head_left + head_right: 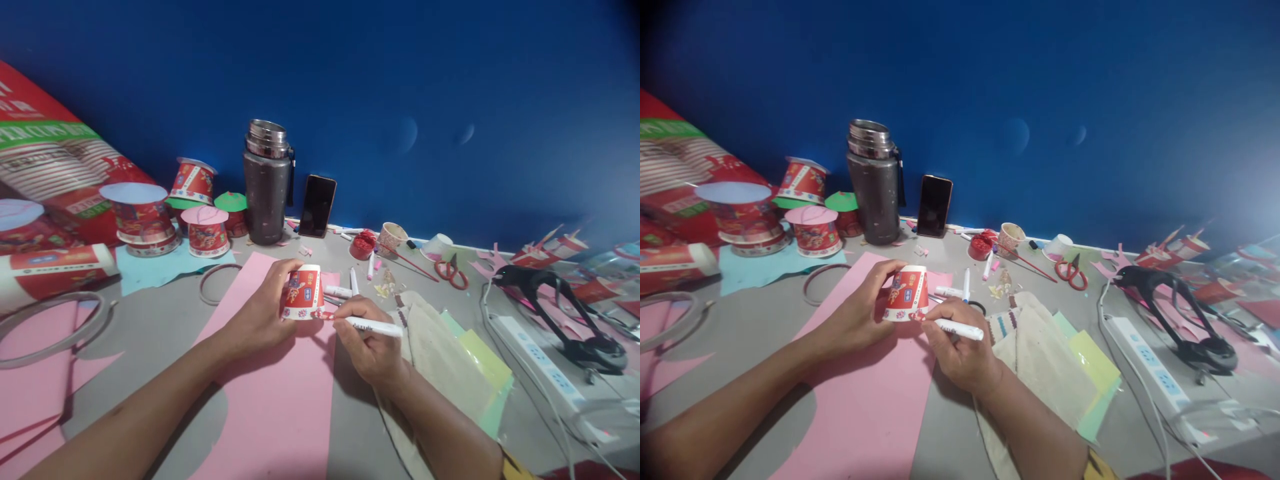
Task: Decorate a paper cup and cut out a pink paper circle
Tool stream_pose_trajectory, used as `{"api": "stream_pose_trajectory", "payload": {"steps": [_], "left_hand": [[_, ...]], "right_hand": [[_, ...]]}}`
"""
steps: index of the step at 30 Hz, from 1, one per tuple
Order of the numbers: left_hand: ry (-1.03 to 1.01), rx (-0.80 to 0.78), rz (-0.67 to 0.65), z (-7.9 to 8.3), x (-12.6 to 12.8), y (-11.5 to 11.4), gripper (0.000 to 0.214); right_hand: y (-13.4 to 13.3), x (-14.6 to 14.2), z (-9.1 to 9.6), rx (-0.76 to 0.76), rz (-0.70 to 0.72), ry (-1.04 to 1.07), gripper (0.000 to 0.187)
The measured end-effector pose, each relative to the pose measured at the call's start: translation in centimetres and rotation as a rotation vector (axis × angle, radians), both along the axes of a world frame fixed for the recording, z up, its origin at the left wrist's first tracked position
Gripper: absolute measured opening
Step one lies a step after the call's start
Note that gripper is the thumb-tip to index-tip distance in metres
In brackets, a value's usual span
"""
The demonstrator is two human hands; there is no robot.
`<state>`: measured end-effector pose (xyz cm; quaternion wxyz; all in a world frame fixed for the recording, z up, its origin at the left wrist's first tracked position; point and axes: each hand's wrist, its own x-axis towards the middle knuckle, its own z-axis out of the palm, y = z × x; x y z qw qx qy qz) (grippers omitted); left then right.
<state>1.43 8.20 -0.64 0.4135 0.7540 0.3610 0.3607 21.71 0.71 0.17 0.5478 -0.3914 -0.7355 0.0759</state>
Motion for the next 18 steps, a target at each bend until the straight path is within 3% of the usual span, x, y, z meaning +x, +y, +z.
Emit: {"api": "stream_pose_trajectory", "payload": {"steps": [18], "left_hand": [[0.031, 0.067, -0.007, -0.30, -0.10, 0.14, 0.078]], "right_hand": [[0.02, 0.05, 0.11, -0.016, 0.011, -0.036, 0.009]]}}
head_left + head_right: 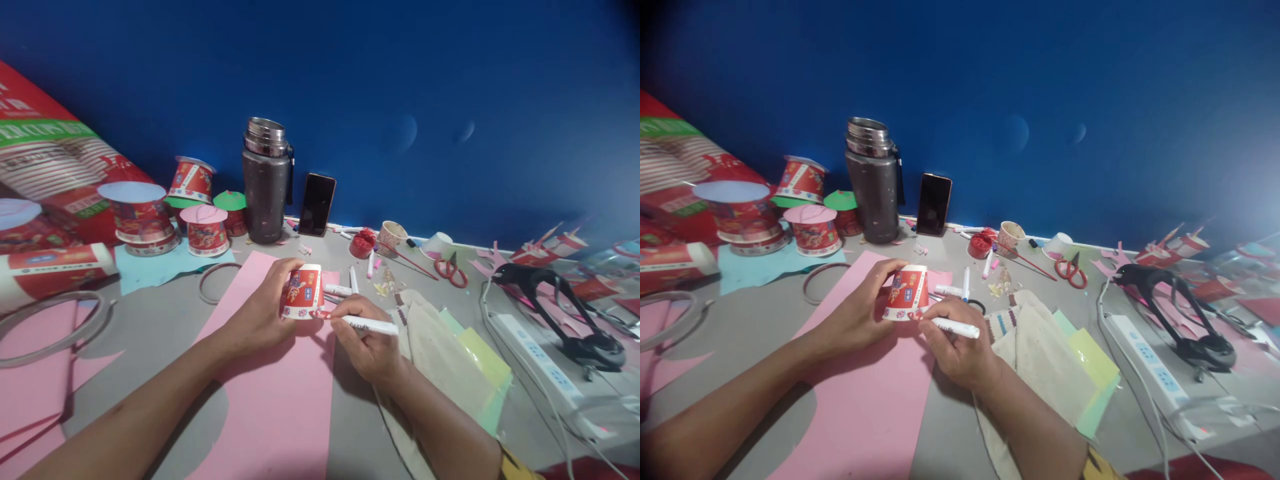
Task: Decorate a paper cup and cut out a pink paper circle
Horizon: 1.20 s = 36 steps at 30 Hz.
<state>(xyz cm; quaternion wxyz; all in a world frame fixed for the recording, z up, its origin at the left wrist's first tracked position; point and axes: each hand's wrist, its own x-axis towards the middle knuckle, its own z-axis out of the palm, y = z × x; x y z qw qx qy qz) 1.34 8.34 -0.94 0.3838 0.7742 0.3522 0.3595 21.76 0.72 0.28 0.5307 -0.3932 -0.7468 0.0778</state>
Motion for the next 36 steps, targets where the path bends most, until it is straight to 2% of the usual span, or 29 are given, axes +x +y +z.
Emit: {"api": "stream_pose_trajectory", "payload": {"steps": [7, 36], "left_hand": [[-0.007, -0.043, -0.009, 0.31, 0.07, -0.09, 0.079], [0.012, -0.013, -0.012, 0.54, 0.05, -0.23, 0.077]], "right_hand": [[-0.04, 0.09, 0.11, -0.018, -0.019, 0.000, 0.009], [-0.04, 0.06, 0.24, -0.065, -0.027, -0.019, 0.011]]}}
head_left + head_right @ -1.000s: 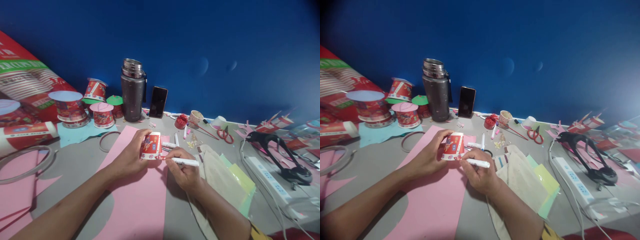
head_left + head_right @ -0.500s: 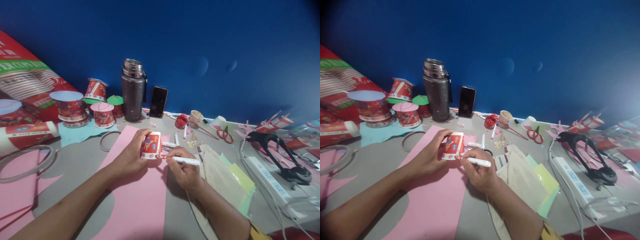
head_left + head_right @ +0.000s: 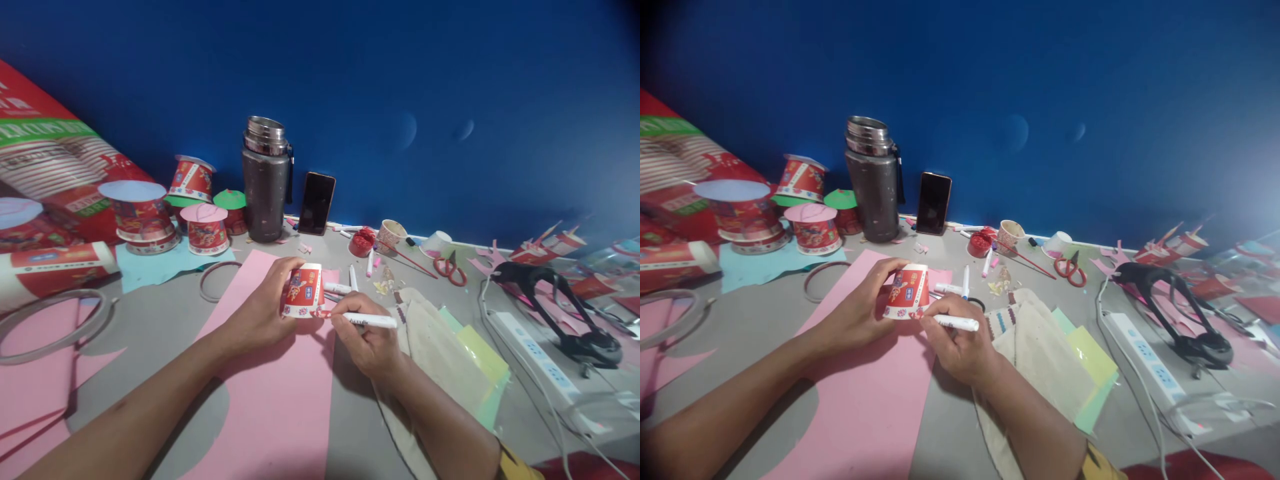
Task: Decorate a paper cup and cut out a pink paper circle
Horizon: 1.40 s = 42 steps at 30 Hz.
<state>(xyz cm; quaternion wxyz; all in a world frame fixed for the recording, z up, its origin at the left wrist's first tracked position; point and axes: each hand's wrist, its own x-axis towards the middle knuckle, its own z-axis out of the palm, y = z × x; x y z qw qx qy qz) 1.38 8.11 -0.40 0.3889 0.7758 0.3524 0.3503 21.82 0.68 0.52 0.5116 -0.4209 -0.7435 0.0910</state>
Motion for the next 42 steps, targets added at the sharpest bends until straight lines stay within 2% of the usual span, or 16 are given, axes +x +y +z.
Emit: {"api": "stream_pose_trajectory", "payload": {"steps": [19, 24, 38, 42], "left_hand": [[-0.009, -0.060, 0.005, 0.39, 0.07, -0.10, 0.078], [-0.003, -0.023, 0.016, 0.19, 0.04, -0.04, 0.078], [-0.007, -0.028, 0.009, 0.01, 0.02, 0.08, 0.079], [-0.009, -0.063, 0.014, -0.02, -0.01, 0.02, 0.078]], "right_hand": [[-0.07, 0.10, 0.31, 0.049, -0.014, 0.030, 0.011], [-0.10, 0.07, 0.08, 0.006, 0.010, 0.009, 0.008], [-0.11, 0.15, 0.23, 0.017, 0.024, 0.046, 0.009], [0.00, 0.30, 0.02, 0.016, -0.041, 0.101, 0.009]]}}
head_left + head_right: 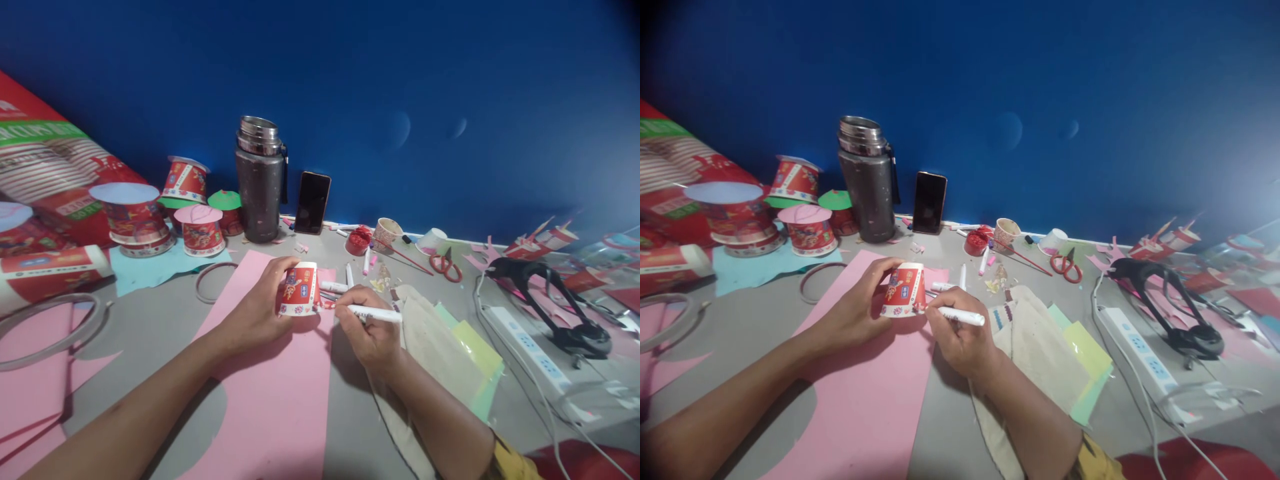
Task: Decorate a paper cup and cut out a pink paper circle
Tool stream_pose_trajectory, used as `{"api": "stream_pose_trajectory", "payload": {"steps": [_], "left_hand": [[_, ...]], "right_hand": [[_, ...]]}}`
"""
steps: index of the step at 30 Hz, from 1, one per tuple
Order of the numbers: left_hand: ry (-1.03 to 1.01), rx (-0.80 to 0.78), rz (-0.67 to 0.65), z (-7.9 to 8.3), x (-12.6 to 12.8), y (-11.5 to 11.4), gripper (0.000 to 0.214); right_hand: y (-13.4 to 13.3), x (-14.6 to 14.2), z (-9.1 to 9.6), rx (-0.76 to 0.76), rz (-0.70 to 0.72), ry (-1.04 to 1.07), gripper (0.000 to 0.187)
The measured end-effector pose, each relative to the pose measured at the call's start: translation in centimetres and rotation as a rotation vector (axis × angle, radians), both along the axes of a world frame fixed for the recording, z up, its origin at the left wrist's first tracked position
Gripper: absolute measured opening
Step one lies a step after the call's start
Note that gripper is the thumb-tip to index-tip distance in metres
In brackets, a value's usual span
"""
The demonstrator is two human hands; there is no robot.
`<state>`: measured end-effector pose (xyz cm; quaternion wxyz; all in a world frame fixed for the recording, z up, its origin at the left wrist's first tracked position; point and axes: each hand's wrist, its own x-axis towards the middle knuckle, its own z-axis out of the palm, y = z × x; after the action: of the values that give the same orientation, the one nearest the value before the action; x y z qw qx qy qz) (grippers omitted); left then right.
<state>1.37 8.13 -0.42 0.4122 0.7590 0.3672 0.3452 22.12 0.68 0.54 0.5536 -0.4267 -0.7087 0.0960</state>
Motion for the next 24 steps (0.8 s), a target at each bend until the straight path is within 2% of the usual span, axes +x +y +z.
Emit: {"api": "stream_pose_trajectory", "payload": {"steps": [4, 9, 12, 16, 21, 24], "left_hand": [[-0.003, -0.067, 0.015, 0.6, 0.1, -0.4, 0.078], [0.014, -0.296, 0.048, 2.4, 0.5, -1.4, 0.081], [0.029, -0.291, 0.095, 2.9, 0.4, -1.6, 0.081], [0.030, -0.338, 0.076, 2.9, 0.1, -1.4, 0.086], [0.043, -0.335, 0.121, 2.6, -0.1, -1.1, 0.089], [0.036, -0.350, 0.098, 2.4, -0.2, -0.9, 0.092]], "right_hand": [[0.2, 0.3, -0.2, -0.090, -0.064, 0.125, 0.011], [0.7, 0.7, -0.6, -0.258, -0.078, 0.280, 0.017], [0.8, 0.7, -0.8, -0.313, -0.087, 0.324, 0.012], [0.7, 0.4, -0.6, -0.267, -0.048, 0.269, 0.006], [0.5, 0.3, -0.1, -0.170, 0.017, 0.138, 0.006], [0.4, 0.3, -0.1, -0.130, 0.035, 0.121, 0.006]]}}
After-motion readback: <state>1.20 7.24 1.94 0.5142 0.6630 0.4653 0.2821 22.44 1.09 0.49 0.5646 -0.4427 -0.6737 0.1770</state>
